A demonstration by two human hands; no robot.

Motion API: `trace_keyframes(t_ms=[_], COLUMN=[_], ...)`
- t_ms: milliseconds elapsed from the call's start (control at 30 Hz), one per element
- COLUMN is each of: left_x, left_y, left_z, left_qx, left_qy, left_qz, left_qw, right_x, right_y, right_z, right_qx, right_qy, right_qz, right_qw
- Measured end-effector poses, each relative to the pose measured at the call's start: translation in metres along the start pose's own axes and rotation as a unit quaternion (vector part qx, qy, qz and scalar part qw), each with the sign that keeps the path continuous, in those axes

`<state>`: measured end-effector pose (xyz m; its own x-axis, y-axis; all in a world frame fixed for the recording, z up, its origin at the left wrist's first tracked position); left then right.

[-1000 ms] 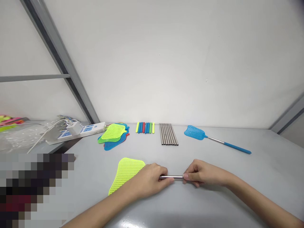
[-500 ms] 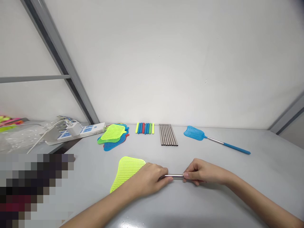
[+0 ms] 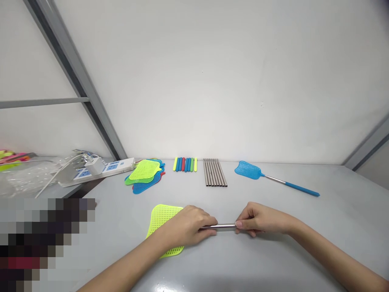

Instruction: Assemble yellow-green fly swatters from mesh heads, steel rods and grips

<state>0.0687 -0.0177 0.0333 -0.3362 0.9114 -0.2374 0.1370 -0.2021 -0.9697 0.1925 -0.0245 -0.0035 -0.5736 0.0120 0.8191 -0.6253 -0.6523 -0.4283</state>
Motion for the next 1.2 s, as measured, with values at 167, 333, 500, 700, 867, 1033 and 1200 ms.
trace_keyframes(t_ms=[167,333,500,700,867,1033,1200], left_x=[0.002,0.000,-0.001,-0.002,-0.002,0.003,0.005], left_y=[0.001,0.001,-0.004,-0.005,-0.003,-0.001,0.003], left_z=[0.001,0.002,0.004,0.003,0.001,0.001,0.002], left_qx=[0.002,0.011,0.015,0.013,0.013,0.008,0.005], left_qy=[-0.006,-0.008,-0.009,-0.008,-0.017,-0.027,-0.048], left_qz=[-0.007,0.008,0.007,0.013,0.017,0.016,0.022], left_qw=[1.000,1.000,1.000,1.000,1.000,0.999,0.999], right_x=[0.000,0.000,-0.005,-0.014,-0.012,-0.010,-0.008], right_y=[-0.001,-0.002,-0.008,-0.018,-0.019,-0.019,-0.016], right_z=[0.000,0.000,0.002,0.005,0.005,0.005,0.005], right_qx=[0.001,0.011,0.028,0.048,0.041,0.027,0.021], right_qy=[0.002,-0.004,-0.002,0.003,-0.001,-0.001,0.004], right_qz=[0.004,0.008,0.016,0.015,0.024,0.028,0.033], right_qw=[1.000,1.000,0.999,0.999,0.999,0.999,0.999])
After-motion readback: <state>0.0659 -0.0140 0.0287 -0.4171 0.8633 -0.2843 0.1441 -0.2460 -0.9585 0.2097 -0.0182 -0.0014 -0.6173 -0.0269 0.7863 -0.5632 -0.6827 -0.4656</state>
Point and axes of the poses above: each hand's wrist, its own z-axis away from the middle knuckle, its own y-axis out of the palm, x = y × z, the point moved 8 cm from there along -z, towards the middle knuckle, and after that the axes turned 4 degrees about z, right-handed, at the moved point
